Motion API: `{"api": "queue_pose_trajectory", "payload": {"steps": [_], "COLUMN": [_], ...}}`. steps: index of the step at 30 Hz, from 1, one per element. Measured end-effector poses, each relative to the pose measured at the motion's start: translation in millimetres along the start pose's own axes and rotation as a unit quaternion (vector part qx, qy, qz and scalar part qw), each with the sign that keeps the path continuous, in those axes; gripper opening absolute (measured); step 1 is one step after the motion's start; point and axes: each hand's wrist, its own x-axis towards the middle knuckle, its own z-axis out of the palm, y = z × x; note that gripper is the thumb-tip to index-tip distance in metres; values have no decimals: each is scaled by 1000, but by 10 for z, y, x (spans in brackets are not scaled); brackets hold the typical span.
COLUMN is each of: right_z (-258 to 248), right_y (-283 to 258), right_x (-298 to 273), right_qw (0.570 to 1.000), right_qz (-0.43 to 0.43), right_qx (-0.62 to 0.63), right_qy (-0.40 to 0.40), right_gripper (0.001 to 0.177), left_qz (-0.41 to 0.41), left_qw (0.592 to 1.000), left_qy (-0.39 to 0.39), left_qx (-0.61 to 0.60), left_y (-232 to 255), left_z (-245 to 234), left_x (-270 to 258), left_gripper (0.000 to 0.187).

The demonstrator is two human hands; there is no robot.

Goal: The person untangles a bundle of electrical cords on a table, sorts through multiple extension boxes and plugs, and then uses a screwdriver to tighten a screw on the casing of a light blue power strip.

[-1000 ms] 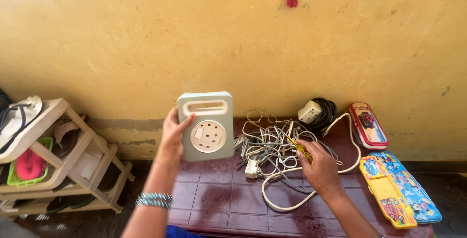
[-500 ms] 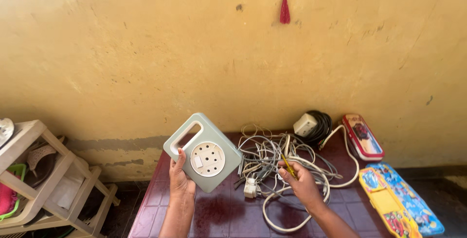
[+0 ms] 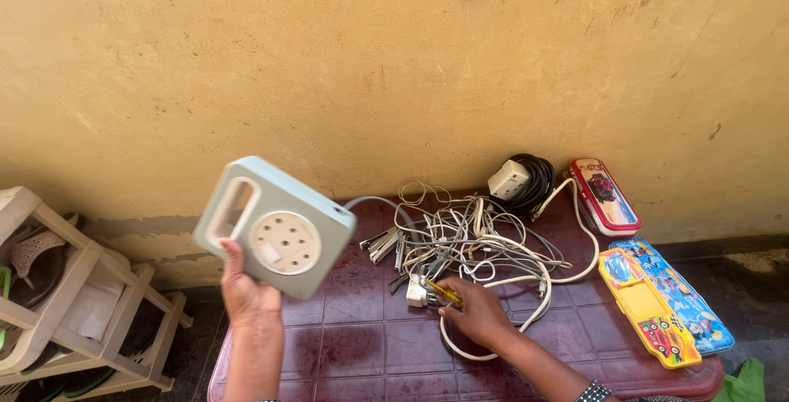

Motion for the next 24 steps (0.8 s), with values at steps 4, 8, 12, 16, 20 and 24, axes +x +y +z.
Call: {"api": "queue_pose_trajectory", "payload": {"steps": [4, 8, 12, 16, 20, 24], "right_z": [-142, -753, -1331, -1464, -1343, -1155], "right_y": [121, 451, 793, 1053, 980, 580], "right_x": [140, 352, 444, 533, 535, 380], "right_qw": [999, 963, 922, 915, 924, 862], "right_qz": [-18, -142, -122, -131, -35, -131], "right_qx": [27, 168, 194, 155, -35, -92], "right_qy": [7, 154, 312, 348, 379, 481], "right_gripper": [24, 26, 22, 25, 30, 32], "left_qz": [22, 112, 115, 122, 84, 69], "left_qw": [998, 990, 991, 970, 966, 958], "left_qy": [26, -53, -39, -148, -125, -117], "left_qx": [-57, -64, 58, 153, 209, 254], "left_y": [212, 339, 168, -290, -711, -918], "left_z": [-48, -173, -247, -262, -242, -234], "left_x": [53, 186, 214, 312, 249, 177], "left_gripper": [78, 67, 65, 60, 60, 63]}}
